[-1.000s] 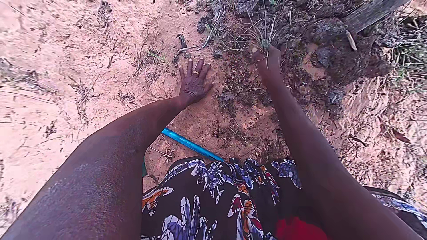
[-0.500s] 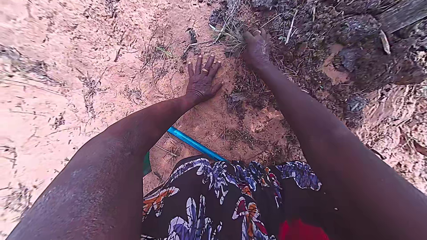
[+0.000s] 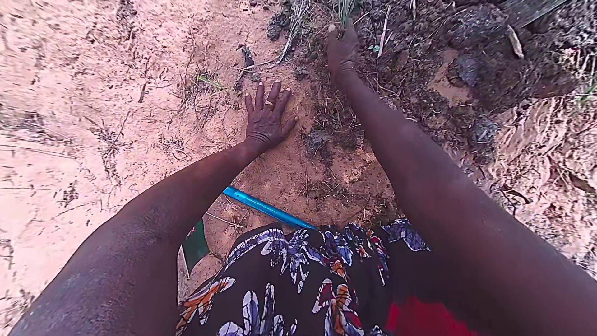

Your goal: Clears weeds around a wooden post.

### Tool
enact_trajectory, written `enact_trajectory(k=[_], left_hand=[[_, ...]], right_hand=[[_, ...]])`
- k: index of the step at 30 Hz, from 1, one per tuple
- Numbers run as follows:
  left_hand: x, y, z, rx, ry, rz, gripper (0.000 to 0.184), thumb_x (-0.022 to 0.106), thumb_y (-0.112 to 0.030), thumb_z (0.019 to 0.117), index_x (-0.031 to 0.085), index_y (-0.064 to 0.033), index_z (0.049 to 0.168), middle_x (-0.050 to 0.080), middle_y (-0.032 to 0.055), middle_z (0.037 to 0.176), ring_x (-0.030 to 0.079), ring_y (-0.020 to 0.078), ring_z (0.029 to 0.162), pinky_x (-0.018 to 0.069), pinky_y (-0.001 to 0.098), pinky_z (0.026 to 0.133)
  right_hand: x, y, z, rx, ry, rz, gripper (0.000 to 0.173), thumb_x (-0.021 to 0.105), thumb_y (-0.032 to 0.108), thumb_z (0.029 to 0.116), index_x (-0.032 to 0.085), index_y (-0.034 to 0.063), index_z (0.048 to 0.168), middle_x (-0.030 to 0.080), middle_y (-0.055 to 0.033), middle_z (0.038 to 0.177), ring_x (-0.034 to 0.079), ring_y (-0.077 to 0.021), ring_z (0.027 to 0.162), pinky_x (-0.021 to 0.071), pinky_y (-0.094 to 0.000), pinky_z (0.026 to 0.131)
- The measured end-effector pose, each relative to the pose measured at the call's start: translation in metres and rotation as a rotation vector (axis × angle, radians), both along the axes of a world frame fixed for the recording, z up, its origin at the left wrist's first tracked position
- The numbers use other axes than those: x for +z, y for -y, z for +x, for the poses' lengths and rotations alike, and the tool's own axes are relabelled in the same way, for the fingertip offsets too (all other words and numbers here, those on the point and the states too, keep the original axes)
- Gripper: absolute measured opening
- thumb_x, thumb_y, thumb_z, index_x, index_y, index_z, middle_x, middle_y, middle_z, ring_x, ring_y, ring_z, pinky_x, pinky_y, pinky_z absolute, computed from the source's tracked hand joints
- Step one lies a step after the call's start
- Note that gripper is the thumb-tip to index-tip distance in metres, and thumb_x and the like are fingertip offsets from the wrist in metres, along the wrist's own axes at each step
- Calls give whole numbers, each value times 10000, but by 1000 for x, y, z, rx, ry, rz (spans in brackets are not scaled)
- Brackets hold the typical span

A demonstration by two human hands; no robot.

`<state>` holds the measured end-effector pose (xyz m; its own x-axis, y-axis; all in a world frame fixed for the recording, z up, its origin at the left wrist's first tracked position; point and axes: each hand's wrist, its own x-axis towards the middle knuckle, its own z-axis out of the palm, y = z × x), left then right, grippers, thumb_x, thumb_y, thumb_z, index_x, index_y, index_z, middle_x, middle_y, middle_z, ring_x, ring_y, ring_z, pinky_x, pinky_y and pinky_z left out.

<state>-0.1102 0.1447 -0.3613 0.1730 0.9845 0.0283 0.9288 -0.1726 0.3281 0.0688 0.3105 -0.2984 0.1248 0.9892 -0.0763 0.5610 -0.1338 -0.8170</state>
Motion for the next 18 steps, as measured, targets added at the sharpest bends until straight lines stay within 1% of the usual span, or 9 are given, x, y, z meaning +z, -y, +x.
enact_trajectory(k=[1, 2, 5, 8, 11, 13, 15, 17, 18], left_hand=[[-1, 0, 0, -3, 1, 3, 746, 376, -652, 998, 354, -232, 1614, 246, 94, 1702, 157, 467, 1554, 97, 752, 1162], [-2, 0, -1, -5, 4, 9, 746, 377, -653, 998, 359, -230, 1612, 251, 97, 1700, 160, 468, 1553, 96, 753, 1163], [-3, 0, -2, -10, 3, 8, 744, 382, -650, 994, 370, -228, 1607, 247, 95, 1701, 161, 468, 1553, 96, 751, 1164], [-3, -1, -2, -12, 6, 13, 746, 375, -655, 995, 373, -228, 1606, 247, 89, 1702, 158, 461, 1555, 92, 749, 1166], [-2, 0, -3, -10, 8, 4, 747, 374, -656, 994, 373, -227, 1606, 243, 90, 1703, 156, 461, 1556, 89, 748, 1168], [-3, 0, -2, -11, 6, 4, 751, 372, -661, 993, 375, -225, 1605, 243, 88, 1703, 156, 461, 1555, 91, 751, 1165], [-2, -2, -1, -16, 3, 6, 759, 372, -659, 991, 364, -219, 1609, 239, 98, 1703, 155, 465, 1555, 94, 753, 1163], [-1, -1, -2, -19, 8, 0, 762, 381, -650, 993, 353, -210, 1614, 229, 105, 1706, 143, 473, 1555, 87, 757, 1161], [0, 1, -2, -19, 10, -9, 762, 377, -649, 995, 347, -210, 1616, 224, 105, 1707, 137, 475, 1555, 83, 757, 1162]], right_hand=[[3, 7, -2, 33, 58, -1, 433, 488, 204, 1090, 497, -18, 1462, 665, -217, 1306, 647, -300, 1221, 480, -452, 1065], [5, 14, -3, 71, 117, -8, 431, 483, 183, 1088, 493, -11, 1473, 664, -219, 1314, 645, -315, 1233, 478, -461, 1073], [0, 30, -3, 152, 233, -24, 428, 524, 126, 1047, 512, 16, 1461, 698, -228, 1230, 688, -354, 1148, 523, -513, 1003], [3, 47, 3, 213, 280, -63, 434, 522, 105, 1042, 500, 13, 1466, 697, -252, 1223, 689, -389, 1142, 521, -541, 999], [11, 89, 5, 179, 401, -151, 379, 457, 144, 1076, 508, 49, 1439, 713, -231, 1165, 703, -405, 1101, 542, -587, 914], [5, 126, 16, 124, 402, -122, 340, 477, 133, 1066, 551, 15, 1376, 727, -245, 1058, 722, -433, 1001, 550, -616, 833], [-3, 158, 39, 105, 328, 9, 330, 561, 74, 983, 605, -51, 1286, 723, -268, 956, 726, -447, 899, 554, -629, 782], [0, 174, 64, 61, 223, 170, 375, 725, 156, 917, 636, -84, 1192, 721, -252, 928, 725, -394, 862, 561, -591, 781], [7, 174, 76, 24, 171, 220, 429, 775, 176, 880, 640, -86, 1192, 725, -235, 953, 722, -349, 875, 567, -556, 805]])
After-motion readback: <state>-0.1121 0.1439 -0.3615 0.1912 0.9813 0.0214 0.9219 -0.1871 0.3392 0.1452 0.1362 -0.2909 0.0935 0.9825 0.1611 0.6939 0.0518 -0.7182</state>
